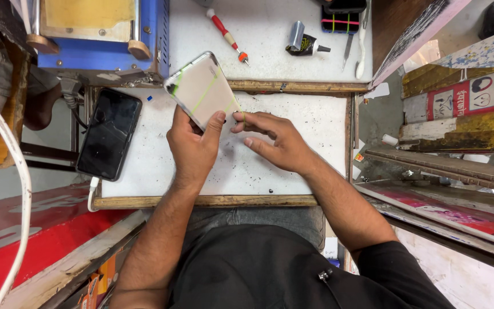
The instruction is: The person reassembles a smartphone by placing a metal shield over the battery, applying adhesive to the frame, and attaching the back cover. They then wipe the exterior and apply green tape to the edges.
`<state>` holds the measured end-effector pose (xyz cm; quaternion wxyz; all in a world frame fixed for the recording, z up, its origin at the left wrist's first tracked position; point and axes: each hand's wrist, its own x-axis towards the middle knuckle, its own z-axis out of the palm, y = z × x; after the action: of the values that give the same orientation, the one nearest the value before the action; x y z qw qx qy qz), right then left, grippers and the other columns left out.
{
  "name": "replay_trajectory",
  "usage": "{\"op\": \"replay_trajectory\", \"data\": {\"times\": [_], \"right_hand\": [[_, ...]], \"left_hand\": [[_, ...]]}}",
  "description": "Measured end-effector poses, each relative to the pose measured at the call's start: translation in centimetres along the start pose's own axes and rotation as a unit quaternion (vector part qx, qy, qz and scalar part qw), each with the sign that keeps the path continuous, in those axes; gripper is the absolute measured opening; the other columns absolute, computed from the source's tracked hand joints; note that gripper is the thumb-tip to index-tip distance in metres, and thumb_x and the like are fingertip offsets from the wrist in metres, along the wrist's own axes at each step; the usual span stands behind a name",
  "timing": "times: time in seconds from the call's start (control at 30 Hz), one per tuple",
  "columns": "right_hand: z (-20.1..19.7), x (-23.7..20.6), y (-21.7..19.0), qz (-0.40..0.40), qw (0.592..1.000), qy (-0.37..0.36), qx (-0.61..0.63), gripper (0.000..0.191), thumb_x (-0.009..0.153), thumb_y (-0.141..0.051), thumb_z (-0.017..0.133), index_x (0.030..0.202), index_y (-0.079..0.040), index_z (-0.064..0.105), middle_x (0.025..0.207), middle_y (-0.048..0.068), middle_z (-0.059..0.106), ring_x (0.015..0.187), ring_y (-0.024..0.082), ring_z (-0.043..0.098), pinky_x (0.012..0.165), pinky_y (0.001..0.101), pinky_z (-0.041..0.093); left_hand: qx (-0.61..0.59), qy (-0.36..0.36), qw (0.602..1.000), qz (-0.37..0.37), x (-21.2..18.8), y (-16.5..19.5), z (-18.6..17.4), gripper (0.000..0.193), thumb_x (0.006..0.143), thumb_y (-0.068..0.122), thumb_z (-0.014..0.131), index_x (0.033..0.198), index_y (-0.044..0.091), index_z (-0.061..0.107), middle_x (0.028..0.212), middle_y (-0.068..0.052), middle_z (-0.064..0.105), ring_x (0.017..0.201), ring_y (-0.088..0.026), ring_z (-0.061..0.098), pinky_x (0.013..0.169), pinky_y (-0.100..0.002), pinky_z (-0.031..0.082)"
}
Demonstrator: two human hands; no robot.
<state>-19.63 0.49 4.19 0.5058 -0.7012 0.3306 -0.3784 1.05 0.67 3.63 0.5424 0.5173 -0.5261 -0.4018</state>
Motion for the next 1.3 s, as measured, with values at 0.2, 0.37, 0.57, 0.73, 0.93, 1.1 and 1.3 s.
{"op": "replay_trajectory", "data": {"times": [0.2,0.37,0.57,0.73,0.93,1.1,1.3], "right_hand": [[0.3,-0.2,0.0,-0.004,0.980,0.061,-0.188,0.038,0.100,-0.007,0.069,0.137,-0.008,0.066,0.120,0.009,0.076,0.110,0.021,0.076,0.097,0.0349,0.063],[-0.4,-0.4,0.4,-0.023,0.961,0.117,-0.249,0.029,0.101,-0.008,0.070,0.129,-0.016,0.069,0.121,0.009,0.077,0.104,0.019,0.078,0.083,0.0283,0.066],[-0.5,0.2,1.6,0.158,0.976,0.056,0.137,0.049,0.103,-0.015,0.063,0.147,-0.001,0.047,0.122,0.017,0.072,0.094,0.020,0.075,0.077,0.0301,0.064],[-0.7,0.3,2.4,0.199,0.939,0.094,0.265,0.047,0.103,-0.021,0.063,0.141,0.000,0.046,0.108,0.017,0.074,0.092,0.021,0.075,0.080,0.0337,0.064],[-0.5,0.0,2.7,0.154,0.956,0.118,0.221,0.036,0.105,-0.019,0.061,0.134,-0.001,0.047,0.107,0.016,0.075,0.097,0.021,0.075,0.088,0.0369,0.064],[-0.2,-0.2,3.0,0.141,0.972,0.124,0.141,0.033,0.107,-0.019,0.059,0.133,0.001,0.059,0.110,0.012,0.073,0.101,0.017,0.071,0.091,0.0339,0.062],[-0.3,-0.7,3.8,0.154,0.959,0.204,0.121,0.025,0.106,-0.022,0.063,0.111,0.001,0.070,0.090,0.008,0.075,0.080,0.013,0.072,0.071,0.0294,0.062]], "left_hand": [[-0.059,-0.025,0.997,-0.034,0.3,-0.9,0.1,0.033,0.100,0.009,0.074,0.126,-0.002,0.056,0.115,-0.012,0.072,0.103,-0.015,0.072,0.087,-0.028,0.061],[-0.125,-0.014,0.990,-0.062,0.6,-1.6,0.0,0.037,0.101,0.015,0.074,0.128,-0.001,0.055,0.116,-0.011,0.070,0.103,-0.014,0.070,0.090,-0.028,0.059],[-0.177,-0.079,0.977,-0.085,0.6,-2.5,0.0,0.037,0.106,0.021,0.069,0.131,-0.003,0.056,0.118,-0.011,0.070,0.107,-0.014,0.067,0.094,-0.027,0.057],[-0.134,-0.080,0.986,-0.051,0.2,-2.3,-0.4,0.043,0.102,0.017,0.066,0.136,0.001,0.047,0.118,-0.011,0.072,0.101,-0.012,0.071,0.084,-0.025,0.058],[-0.052,-0.057,0.997,-0.030,-1.1,-2.1,0.9,0.028,0.102,0.004,0.071,0.125,-0.003,0.057,0.108,-0.013,0.075,0.100,-0.016,0.075,0.081,-0.027,0.061],[-0.117,-0.114,0.984,-0.073,-0.5,-2.6,-0.2,0.059,0.099,0.006,0.068,0.151,-0.001,0.041,0.105,-0.011,0.075,0.097,-0.013,0.074,0.082,-0.026,0.061],[-0.048,-0.145,0.988,-0.031,-1.5,-3.6,-0.2,0.056,0.099,0.007,0.070,0.151,0.002,0.049,0.104,-0.012,0.076,0.093,-0.015,0.074,0.082,-0.028,0.062]]}}
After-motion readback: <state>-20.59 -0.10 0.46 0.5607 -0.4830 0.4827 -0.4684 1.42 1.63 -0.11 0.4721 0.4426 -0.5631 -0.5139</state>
